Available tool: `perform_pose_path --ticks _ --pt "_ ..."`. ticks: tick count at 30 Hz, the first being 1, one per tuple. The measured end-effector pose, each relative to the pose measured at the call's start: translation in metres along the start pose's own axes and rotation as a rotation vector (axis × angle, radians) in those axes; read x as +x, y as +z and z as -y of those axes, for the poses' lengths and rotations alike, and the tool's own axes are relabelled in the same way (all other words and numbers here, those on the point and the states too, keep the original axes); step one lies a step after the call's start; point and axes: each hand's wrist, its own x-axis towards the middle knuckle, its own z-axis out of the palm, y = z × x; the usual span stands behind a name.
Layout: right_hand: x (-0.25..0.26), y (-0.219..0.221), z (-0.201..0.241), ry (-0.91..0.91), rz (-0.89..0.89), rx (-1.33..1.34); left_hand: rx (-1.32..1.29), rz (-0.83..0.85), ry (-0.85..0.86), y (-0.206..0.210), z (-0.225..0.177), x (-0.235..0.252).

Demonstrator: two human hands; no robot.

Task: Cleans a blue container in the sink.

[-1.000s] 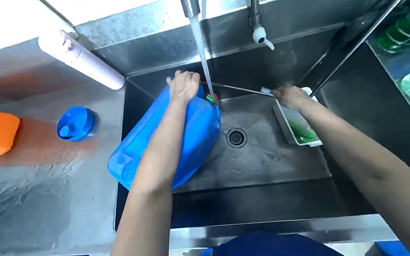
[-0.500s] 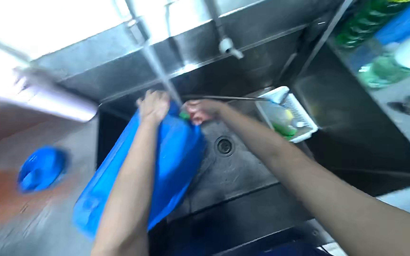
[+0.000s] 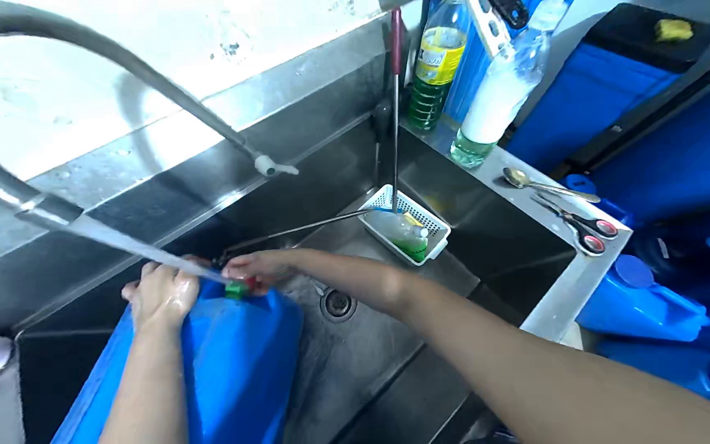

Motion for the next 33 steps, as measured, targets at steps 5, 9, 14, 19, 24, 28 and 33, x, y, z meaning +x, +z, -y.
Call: perform_pose_path --ticks 5,9,14,19,24,28,33 --pt "0.022 -0.049 -0.097 -0.215 0.205 0.075 -0.004 -0.009 0.026 -0.001 -0.002 -0.006" --pt "0.002 -0.023 -0.073 0.008 0.004 -0.028 0.049 0.044 0.051 0.001 -0.004 -0.001" --pt "-0.003 -0.013 0.005 0.155 0.125 -0.076 -0.023 0.051 -0.014 -0.008 -0.004 -0.002" --pt "0.0 -0.003 -0.002 0.174 0.046 -0.101 -0.03 0.05 -0.027 -0.009 0.009 0.002" --pt "-0.006 0.015 -0.011 0.171 -0.071 -0.016 0.041 0.1 -0.01 -0.005 -0.009 -0.005" --pt "-0.017 -0.013 -0.006 0.361 0.176 0.093 -0.016 -0.128 0.186 0.021 -0.014 -0.039" --pt "-0.022 0.0 0.024 0.489 0.013 -0.217 0.053 0.067 0.044 0.009 -0.028 -0.018"
